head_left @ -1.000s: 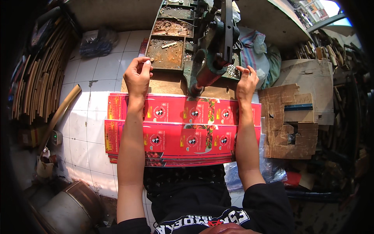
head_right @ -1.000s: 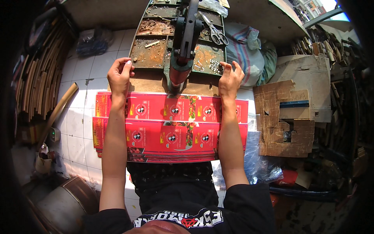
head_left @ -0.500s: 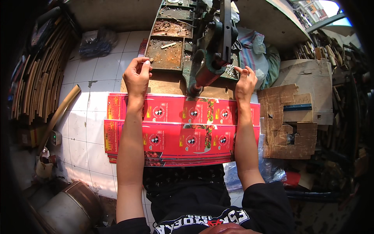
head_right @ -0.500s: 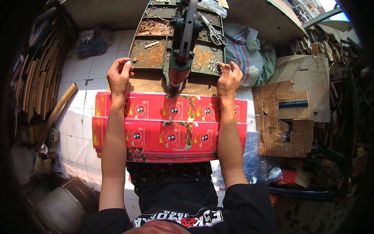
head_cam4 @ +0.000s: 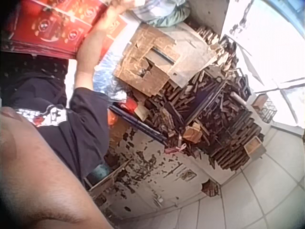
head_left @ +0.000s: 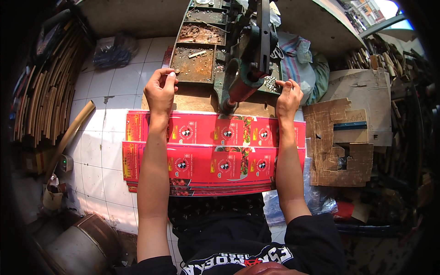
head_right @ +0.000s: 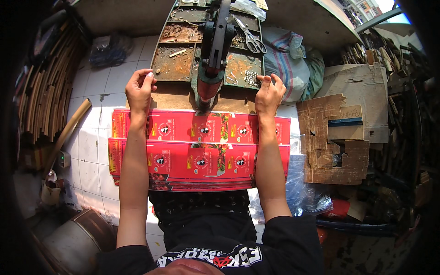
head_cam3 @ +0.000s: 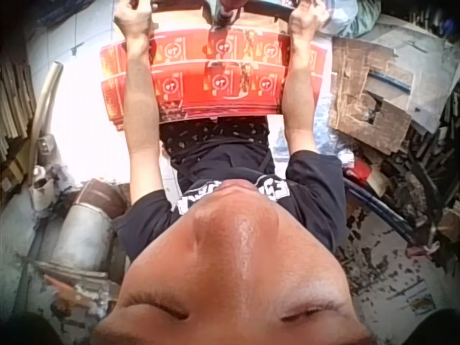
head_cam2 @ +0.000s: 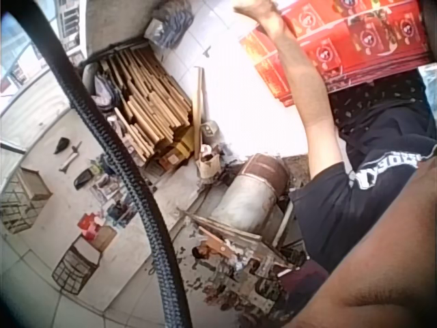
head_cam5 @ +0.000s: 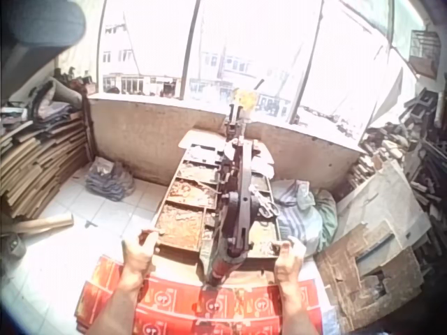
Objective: The person applies adhesive labels to printed cardboard boxes using a manual press machine.
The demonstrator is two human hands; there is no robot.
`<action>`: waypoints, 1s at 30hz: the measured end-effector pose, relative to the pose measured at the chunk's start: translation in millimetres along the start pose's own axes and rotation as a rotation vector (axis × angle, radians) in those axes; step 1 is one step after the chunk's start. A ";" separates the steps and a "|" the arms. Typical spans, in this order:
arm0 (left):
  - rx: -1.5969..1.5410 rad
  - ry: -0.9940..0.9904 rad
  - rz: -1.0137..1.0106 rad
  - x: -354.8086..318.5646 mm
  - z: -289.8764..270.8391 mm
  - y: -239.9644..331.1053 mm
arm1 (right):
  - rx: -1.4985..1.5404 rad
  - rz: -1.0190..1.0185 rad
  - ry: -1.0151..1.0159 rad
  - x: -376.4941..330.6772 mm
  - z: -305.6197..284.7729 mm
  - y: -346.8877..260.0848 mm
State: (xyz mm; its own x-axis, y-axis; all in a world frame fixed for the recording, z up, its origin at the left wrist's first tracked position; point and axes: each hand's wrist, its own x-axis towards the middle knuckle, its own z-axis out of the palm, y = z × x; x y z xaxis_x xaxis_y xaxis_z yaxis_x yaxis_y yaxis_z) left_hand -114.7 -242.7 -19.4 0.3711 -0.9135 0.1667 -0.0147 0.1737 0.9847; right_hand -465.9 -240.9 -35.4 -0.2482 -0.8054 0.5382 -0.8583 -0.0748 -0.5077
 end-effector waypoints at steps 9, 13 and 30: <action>-0.003 -0.002 -0.007 -0.2 0.3 0.3 | 0.013 -0.013 0.012 -0.6 1.6 -4.8; 0.000 -0.001 -0.004 -0.6 -0.4 1.4 | 0.015 -0.007 0.016 -0.3 -1.4 -4.0; 0.022 -0.016 -0.006 -0.1 -1.3 0.4 | -0.124 0.012 0.140 -3.1 -6.8 -13.2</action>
State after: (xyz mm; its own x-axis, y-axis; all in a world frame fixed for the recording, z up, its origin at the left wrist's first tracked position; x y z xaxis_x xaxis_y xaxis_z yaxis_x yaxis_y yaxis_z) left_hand -113.5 -242.1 -19.1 0.3566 -0.9202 0.1615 -0.0329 0.1604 0.9865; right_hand -456.8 -233.4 -25.8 -0.3116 -0.7157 0.6250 -0.9014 0.0146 -0.4327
